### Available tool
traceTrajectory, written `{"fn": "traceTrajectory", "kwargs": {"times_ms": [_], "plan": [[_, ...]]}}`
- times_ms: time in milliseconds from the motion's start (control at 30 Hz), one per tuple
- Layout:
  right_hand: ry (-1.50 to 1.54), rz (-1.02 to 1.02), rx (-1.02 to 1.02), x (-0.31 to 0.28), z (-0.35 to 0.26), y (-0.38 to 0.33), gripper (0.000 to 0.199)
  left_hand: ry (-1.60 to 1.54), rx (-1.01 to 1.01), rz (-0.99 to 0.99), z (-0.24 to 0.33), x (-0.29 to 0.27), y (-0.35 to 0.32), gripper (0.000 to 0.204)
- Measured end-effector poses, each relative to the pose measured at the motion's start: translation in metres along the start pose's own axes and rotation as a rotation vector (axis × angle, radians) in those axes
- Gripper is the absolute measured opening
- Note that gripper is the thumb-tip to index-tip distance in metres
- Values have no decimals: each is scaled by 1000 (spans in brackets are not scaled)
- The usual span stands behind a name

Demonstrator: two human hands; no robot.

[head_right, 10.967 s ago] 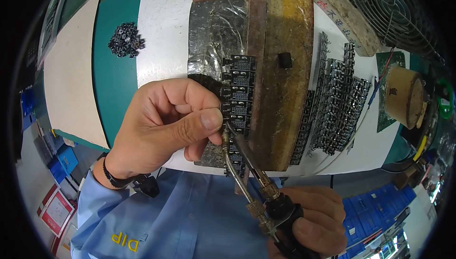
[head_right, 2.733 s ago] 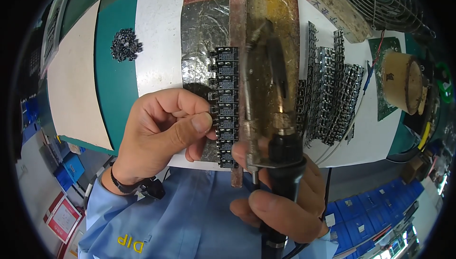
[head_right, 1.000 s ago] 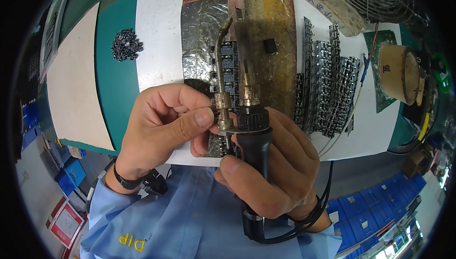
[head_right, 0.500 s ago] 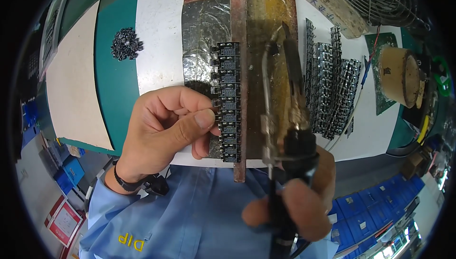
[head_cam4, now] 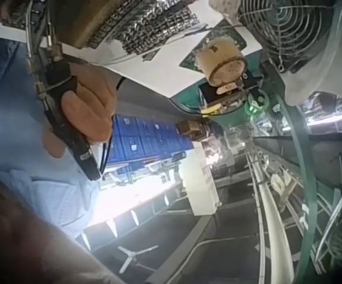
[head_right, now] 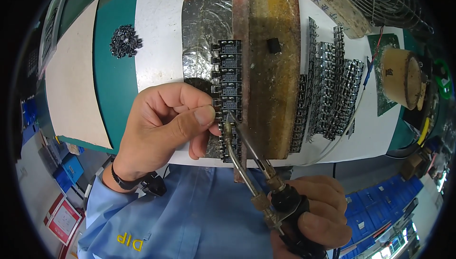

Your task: Soldering small electronic components onto a component strip at a workbench.

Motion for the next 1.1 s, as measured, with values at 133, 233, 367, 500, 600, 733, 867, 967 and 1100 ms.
{"fn": "traceTrajectory", "kwargs": {"times_ms": [133, 233, 367, 500, 600, 733, 867, 967, 1100], "plan": [[172, -10, 15, 2, 8, 0, 39, 8, -3, 2, 0, 0, 0, 8], [246, 1, 32, 0, 8, -2, 39, 6, -9, 0, 0, -1, 0, 8], [232, 27, 74, 0, 5, -1, 41, -1, -18, -8, 1, -1, 0, 8], [217, 67, 95, 4, -2, -2, 40, -5, -16, -37, 3, 1, 1, 8], [275, 141, 144, -1, 1, -6, 38, 4, -14, -10, 0, -3, 0, 9], [641, 147, 946, -34, -8, -13, 35, -8, -19, -41, 2, -2, 1, 9], [354, 116, 100, 4, 9, -4, 36, -3, -30, -24, 1, -1, 1, 8], [360, 78, 192, -8, 10, -8, 34, -8, -38, -29, 2, -3, 1, 8], [417, 54, 531, -36, 2, -14, 36, -8, -47, -24, 3, -3, 0, 8]]}}
Point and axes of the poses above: each hand's wrist, its own y-axis towards the middle knuckle, its own x-axis out of the palm, z = x × y, the point moved 1 cm from there along y, towards the middle knuckle, and after that the axes turned 5 degrees about x, right-handed, at the moved point
